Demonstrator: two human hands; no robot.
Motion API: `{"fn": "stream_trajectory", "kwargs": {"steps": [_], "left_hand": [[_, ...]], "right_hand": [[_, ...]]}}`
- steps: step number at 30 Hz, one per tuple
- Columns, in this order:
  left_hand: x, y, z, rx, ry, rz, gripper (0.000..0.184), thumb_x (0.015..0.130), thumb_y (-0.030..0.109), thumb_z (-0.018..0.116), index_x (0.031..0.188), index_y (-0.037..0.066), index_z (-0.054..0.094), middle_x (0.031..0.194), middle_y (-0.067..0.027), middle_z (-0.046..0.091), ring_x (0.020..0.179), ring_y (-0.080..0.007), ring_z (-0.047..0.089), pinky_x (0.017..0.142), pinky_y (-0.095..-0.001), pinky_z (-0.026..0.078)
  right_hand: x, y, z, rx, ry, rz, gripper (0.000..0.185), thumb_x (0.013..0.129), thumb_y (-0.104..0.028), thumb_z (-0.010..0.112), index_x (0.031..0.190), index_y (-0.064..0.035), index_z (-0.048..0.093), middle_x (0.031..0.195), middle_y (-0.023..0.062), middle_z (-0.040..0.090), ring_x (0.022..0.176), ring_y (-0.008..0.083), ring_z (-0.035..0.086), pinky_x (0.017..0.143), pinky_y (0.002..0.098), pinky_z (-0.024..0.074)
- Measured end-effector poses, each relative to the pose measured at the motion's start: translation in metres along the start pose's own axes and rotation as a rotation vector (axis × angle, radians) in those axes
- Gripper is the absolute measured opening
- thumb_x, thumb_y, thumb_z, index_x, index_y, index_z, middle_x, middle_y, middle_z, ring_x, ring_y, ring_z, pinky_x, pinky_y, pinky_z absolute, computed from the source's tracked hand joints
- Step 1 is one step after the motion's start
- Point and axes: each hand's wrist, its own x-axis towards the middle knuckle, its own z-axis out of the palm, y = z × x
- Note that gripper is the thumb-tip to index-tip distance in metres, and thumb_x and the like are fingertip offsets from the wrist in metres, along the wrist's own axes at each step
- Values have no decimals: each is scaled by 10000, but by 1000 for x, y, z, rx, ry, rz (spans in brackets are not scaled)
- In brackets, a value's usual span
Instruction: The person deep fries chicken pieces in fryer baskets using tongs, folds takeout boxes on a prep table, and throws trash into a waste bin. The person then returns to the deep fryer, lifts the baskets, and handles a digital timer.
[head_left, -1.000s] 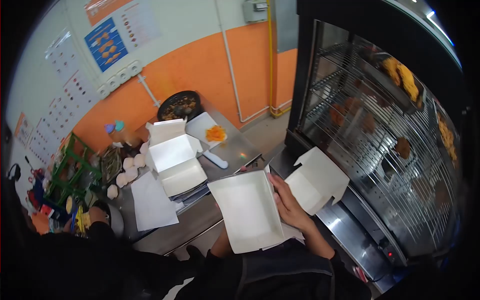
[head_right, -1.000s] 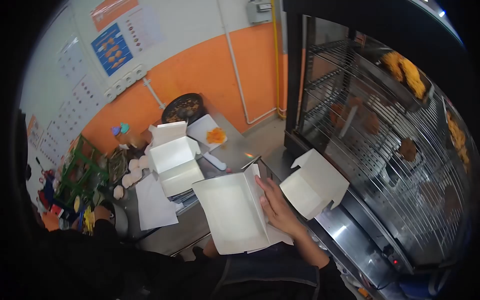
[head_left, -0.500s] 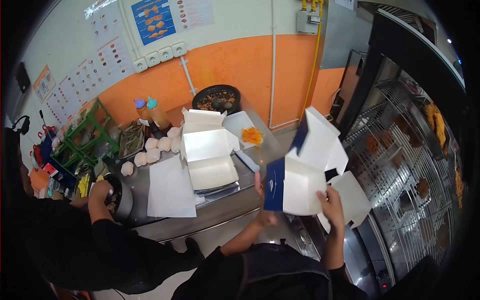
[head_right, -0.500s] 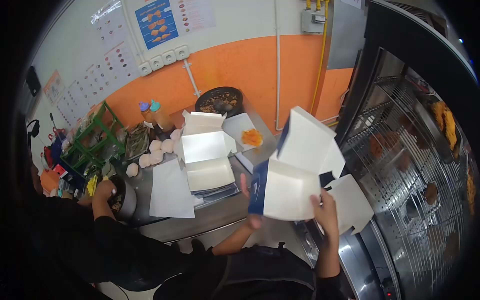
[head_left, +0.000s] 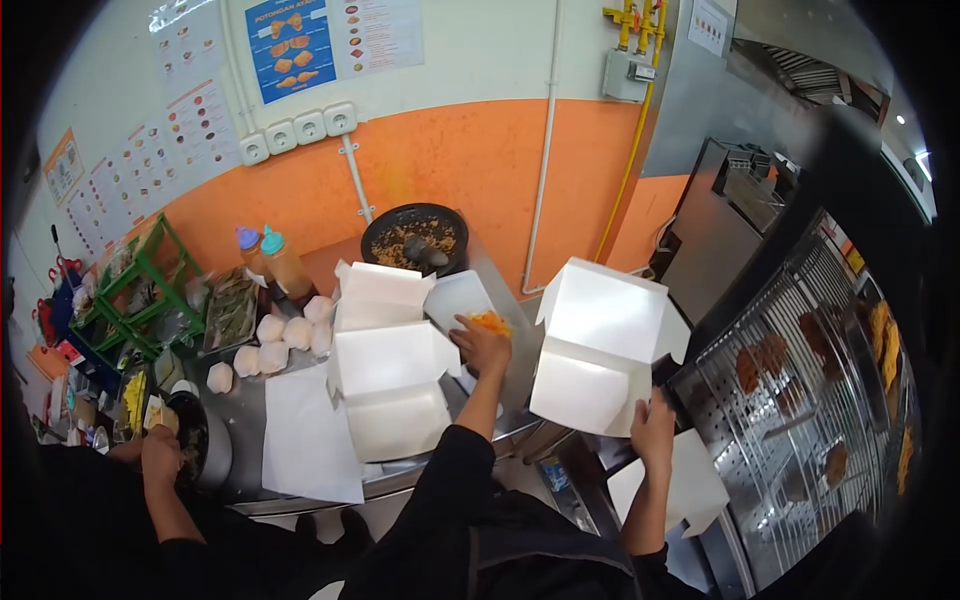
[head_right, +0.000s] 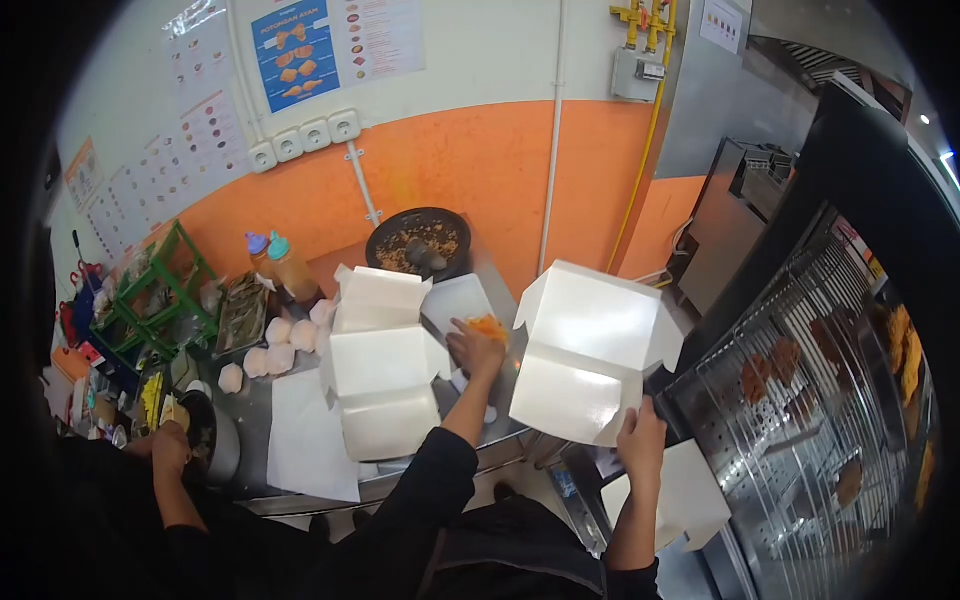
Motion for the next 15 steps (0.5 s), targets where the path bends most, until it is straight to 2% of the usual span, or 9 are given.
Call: {"fn": "stream_trajectory", "kwargs": {"steps": [2,5,7,8,11,14,15], "left_hand": [[6,2,2,127,-33,12,892,740,322,624,1375,-28,104,1315,-336,279,1276,-444,220,1058,-481,162],[9,11,-7,195,-178,3,887,729,312,627,1379,7,106,1230,-299,405,1245,-404,310,1049,-461,193],[12,15,-12,172,-105,-82,905,680,212,683,1367,29,122,1115,-247,505,1129,-384,456,994,-455,293],[16,14,-10,180,-101,-84,905,680,212,683,1367,29,122,1115,-247,505,1129,-384,456,994,-455,293],[29,1,-6,-98,-126,-166,833,657,118,698,1317,61,193,1077,-218,520,985,-378,536,905,-453,369],[40,-5,-4,-235,-112,-187,786,654,86,695,1279,72,220,1015,-225,545,891,-377,574,818,-413,442],[41,-1,-9,-379,-76,-142,789,649,93,708,1271,66,224,977,-212,565,871,-354,587,801,-392,456]], "right_hand": [[13,1,2,48,-34,-33,192,837,-101,485,986,21,481,810,279,579,802,482,524,738,533,388],[29,8,12,58,-81,7,181,834,-91,483,975,23,480,773,278,577,775,484,525,728,539,388],[37,10,16,13,-120,1,192,830,-84,484,987,26,483,782,284,581,788,486,536,724,536,402],[40,11,19,20,-126,2,192,830,-84,484,987,26,483,782,284,581,788,486,536,724,536,402],[44,16,26,99,-113,-24,202,822,-74,489,995,31,487,795,285,587,804,477,551,719,528,421],[49,25,32,81,-197,53,226,817,-71,493,1015,39,488,808,288,590,821,460,561,717,518,439],[52,31,38,56,-225,55,229,816,-67,492,1019,41,489,800,290,589,815,460,562,716,519,441]]}}
